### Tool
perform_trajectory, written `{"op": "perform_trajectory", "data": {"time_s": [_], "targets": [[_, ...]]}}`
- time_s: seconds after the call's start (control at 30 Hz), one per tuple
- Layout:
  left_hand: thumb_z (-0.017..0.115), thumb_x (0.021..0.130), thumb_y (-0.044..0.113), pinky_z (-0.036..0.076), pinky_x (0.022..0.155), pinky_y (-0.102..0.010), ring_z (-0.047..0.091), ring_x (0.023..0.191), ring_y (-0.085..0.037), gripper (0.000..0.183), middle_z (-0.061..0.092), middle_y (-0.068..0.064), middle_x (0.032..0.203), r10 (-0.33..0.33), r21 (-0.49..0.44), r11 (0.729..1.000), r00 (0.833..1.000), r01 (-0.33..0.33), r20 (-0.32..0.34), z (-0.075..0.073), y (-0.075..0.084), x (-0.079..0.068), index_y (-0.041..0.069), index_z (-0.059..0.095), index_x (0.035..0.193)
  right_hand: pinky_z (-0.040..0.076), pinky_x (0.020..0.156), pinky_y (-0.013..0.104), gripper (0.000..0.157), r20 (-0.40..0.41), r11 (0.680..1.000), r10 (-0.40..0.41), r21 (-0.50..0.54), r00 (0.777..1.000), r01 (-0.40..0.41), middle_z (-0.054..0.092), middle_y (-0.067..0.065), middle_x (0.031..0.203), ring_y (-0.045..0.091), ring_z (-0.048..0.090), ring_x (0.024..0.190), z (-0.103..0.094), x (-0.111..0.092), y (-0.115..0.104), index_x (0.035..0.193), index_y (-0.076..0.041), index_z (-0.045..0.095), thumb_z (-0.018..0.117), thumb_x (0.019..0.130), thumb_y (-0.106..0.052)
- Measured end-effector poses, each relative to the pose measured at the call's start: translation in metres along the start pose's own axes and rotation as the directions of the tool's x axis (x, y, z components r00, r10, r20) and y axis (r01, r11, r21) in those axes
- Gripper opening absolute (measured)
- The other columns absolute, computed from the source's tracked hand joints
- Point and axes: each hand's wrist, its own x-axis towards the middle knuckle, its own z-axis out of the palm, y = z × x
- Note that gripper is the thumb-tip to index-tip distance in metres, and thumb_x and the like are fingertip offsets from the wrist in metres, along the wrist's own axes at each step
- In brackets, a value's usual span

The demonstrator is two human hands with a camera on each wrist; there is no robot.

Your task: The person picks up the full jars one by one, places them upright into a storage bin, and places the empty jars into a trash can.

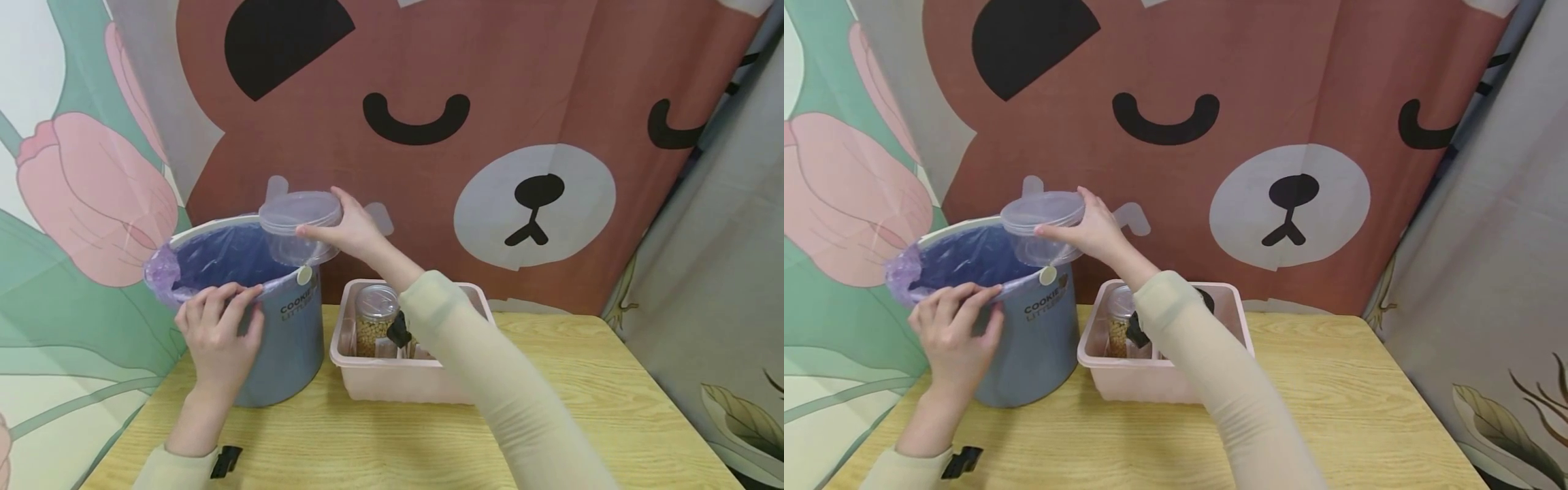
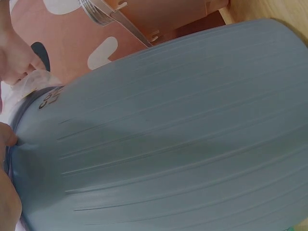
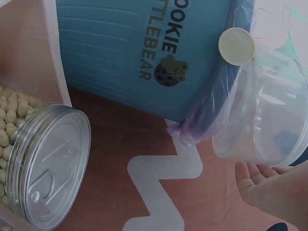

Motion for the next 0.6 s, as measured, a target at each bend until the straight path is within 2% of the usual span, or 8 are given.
{"op": "perform_trajectory", "data": {"time_s": [0.2,0.43,0.6], "targets": [[0.064,0.069,0.007,0.026,0.081,-0.049,0.047,0.083,-0.035,0.016,0.061,-0.012,0.083,0.001,-0.002,1.0,1.0,-0.001,-0.016,0.0,0.0,0.0,0.008,0.07,0.084,0.032,0.1,0.04,0.1,0.031,0.998,-0.035,0.062,0.999,0.033,0.026,-0.007,0.144,0.011,0.029,0.13,-0.004,-0.005,0.005,0.143,-0.025,0.012,0.068,0.065,-0.055],[0.065,0.069,0.006,0.026,0.08,-0.049,0.047,0.083,-0.035,0.015,0.061,-0.013,0.082,0.003,-0.002,1.0,0.999,-0.003,-0.032,0.001,0.002,0.001,0.007,0.07,0.082,0.033,0.099,0.044,0.093,0.011,0.994,-0.082,0.08,0.997,0.081,0.029,-0.009,0.142,0.013,0.031,0.128,-0.021,-0.02,0.009,0.141,-0.03,0.017,0.068,0.067,-0.053],[0.064,0.069,0.005,0.026,0.079,-0.049,0.047,0.083,-0.035,0.014,0.06,-0.013,0.082,0.002,0.001,1.0,1.0,-0.002,-0.024,0.0,0.002,0.001,0.007,0.07,0.082,0.036,0.097,0.038,0.089,0.006,0.991,-0.103,0.086,0.995,0.103,0.03,-0.012,0.141,0.011,0.032,0.127,-0.036,-0.032,0.012,0.14,-0.03,0.02,0.068,0.068,-0.051]]}}
